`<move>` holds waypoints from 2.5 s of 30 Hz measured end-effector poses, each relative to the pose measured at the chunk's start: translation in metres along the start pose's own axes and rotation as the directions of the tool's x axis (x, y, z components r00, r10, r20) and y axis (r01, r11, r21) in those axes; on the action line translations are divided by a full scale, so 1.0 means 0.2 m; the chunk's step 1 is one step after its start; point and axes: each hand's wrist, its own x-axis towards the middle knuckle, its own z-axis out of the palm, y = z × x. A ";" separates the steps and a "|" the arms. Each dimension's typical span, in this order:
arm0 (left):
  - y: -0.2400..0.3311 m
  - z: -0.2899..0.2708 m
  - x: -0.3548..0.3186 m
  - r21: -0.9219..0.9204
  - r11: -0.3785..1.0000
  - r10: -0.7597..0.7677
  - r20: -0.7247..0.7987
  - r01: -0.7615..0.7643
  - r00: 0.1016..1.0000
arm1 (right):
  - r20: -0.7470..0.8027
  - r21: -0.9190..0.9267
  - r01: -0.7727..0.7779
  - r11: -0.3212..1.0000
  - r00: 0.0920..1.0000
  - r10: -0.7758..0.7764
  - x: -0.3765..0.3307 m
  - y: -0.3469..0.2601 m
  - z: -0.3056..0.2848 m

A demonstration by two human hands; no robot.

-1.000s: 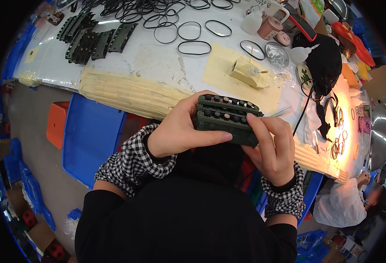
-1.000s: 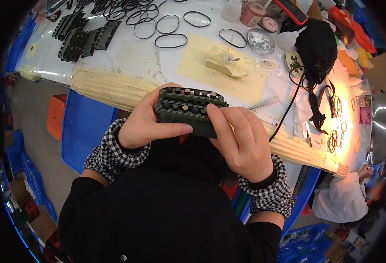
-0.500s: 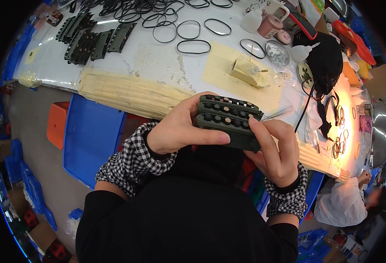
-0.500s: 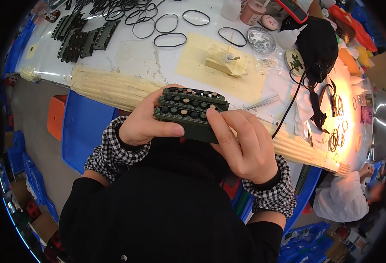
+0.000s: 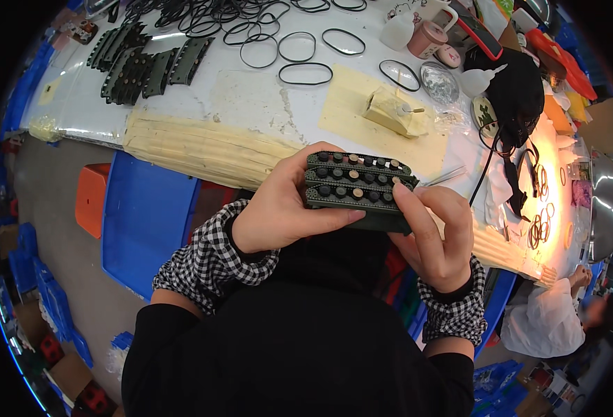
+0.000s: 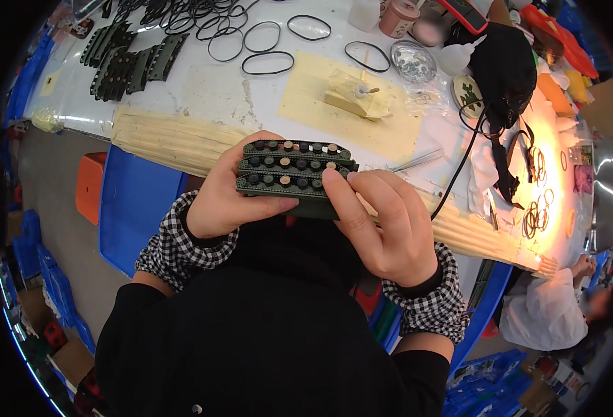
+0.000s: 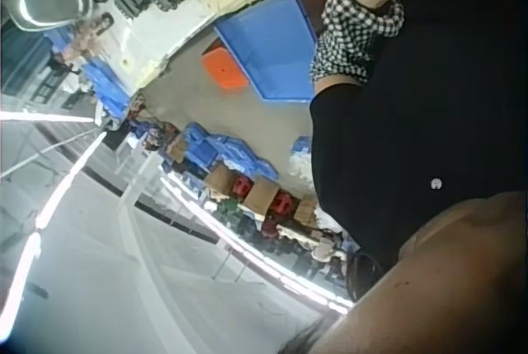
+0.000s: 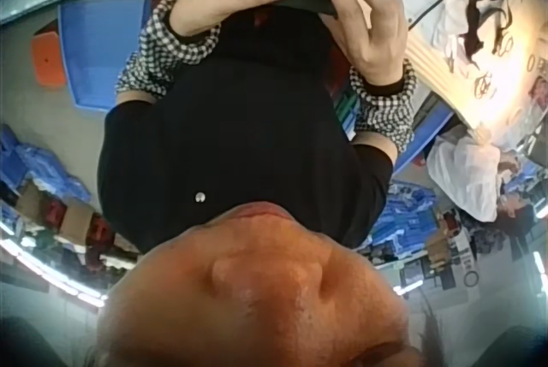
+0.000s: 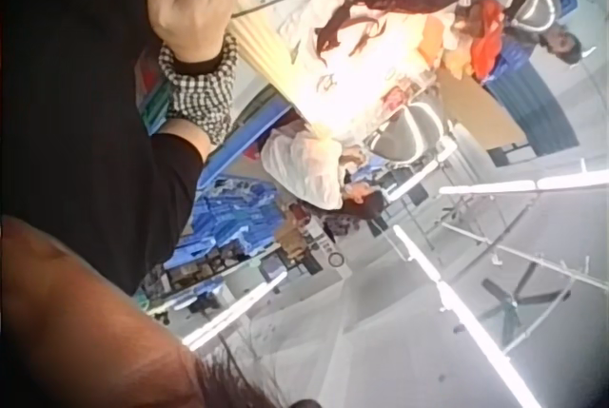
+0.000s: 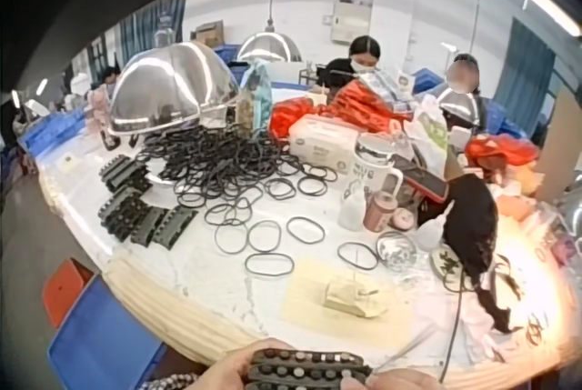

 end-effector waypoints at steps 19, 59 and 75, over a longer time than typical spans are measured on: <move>-0.03 -0.10 0.00 0.420 0.823 0.450 -0.068 -0.384 0.890 | -0.161 0.497 -0.361 0.789 0.855 0.492 0.07 0.00 0.09; -0.03 -0.18 0.12 0.696 0.535 0.650 0.022 -0.479 0.759 | -0.049 0.876 -0.308 0.371 0.709 0.704 0.25 0.05 0.17; -0.04 -0.16 0.13 0.615 0.564 0.701 -0.004 -0.551 0.713 | -0.071 0.798 -0.342 0.497 0.765 0.641 0.25 0.06 0.16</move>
